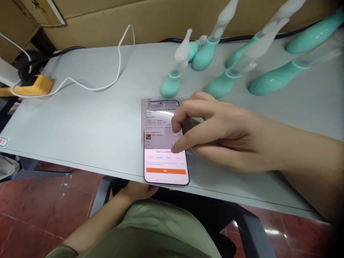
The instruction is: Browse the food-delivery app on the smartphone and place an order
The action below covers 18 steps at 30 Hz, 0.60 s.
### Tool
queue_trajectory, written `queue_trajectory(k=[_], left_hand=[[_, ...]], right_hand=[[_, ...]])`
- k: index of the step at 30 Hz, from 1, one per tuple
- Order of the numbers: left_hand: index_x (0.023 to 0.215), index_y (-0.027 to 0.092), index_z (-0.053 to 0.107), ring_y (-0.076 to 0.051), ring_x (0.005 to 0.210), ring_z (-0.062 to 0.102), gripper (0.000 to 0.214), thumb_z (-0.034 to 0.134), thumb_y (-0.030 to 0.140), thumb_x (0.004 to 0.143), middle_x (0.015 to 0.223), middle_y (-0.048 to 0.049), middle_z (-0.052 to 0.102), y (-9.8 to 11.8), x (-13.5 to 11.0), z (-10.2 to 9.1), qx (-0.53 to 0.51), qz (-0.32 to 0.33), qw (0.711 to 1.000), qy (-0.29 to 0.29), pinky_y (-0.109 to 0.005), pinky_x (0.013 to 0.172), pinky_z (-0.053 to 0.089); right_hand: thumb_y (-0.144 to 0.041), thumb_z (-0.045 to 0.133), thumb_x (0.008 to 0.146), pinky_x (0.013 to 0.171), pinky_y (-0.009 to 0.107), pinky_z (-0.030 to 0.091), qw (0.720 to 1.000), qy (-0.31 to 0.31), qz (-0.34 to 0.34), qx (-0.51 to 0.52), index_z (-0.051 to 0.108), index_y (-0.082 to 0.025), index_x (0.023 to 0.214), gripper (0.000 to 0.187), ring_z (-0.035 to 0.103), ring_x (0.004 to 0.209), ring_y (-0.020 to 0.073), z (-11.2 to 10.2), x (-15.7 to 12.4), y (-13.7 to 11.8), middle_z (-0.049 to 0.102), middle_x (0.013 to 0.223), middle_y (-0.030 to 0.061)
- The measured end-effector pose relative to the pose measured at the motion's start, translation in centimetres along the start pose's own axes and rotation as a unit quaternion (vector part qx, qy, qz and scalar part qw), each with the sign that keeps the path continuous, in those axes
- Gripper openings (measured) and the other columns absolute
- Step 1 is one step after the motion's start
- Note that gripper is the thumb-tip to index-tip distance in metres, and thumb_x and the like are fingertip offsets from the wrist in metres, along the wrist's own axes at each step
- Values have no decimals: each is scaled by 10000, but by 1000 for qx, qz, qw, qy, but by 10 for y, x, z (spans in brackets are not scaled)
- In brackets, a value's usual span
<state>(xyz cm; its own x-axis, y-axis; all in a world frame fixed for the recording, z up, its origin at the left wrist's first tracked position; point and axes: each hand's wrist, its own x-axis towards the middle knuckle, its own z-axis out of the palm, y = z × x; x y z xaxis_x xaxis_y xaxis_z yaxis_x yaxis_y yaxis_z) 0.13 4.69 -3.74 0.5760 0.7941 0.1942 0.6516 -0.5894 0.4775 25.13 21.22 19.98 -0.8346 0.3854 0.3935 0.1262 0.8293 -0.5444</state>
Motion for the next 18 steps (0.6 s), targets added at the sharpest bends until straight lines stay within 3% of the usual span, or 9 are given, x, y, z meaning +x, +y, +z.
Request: queue_trajectory(k=[9, 13, 18], left_hand=[[1437, 184, 672, -340, 1367, 654, 467, 579, 299, 994, 1336, -129, 763, -2, -2, 3, 5, 13, 1000, 14, -506, 1156, 578], [1447, 209, 667, -331, 1377, 646, 471, 580, 324, 999, 1328, -111, 769, -3, -3, 1, 9, 8, 1000, -2, -498, 1170, 565], [1467, 209, 650, -328, 1384, 640, 492, 600, 314, 989, 1388, -116, 740, 0, 0, -4, -6, 1, 1000, -17, -485, 1164, 568]], right_hand=[[-29, 555, 874, 897, 388, 479, 999, -23, -1, 26, 820, -295, 865, 375, 583, 1007, 200, -4, -2, 4, 658, 1105, 44], [-60, 571, 880, 874, 388, 492, 1000, 4, 9, 8, 817, -299, 887, 343, 605, 969, 203, -7, 0, 3, 683, 1048, 37], [-69, 556, 921, 821, 364, 502, 994, 57, 77, -42, 797, -262, 922, 309, 619, 895, 176, -11, 5, -1, 706, 946, 41]])
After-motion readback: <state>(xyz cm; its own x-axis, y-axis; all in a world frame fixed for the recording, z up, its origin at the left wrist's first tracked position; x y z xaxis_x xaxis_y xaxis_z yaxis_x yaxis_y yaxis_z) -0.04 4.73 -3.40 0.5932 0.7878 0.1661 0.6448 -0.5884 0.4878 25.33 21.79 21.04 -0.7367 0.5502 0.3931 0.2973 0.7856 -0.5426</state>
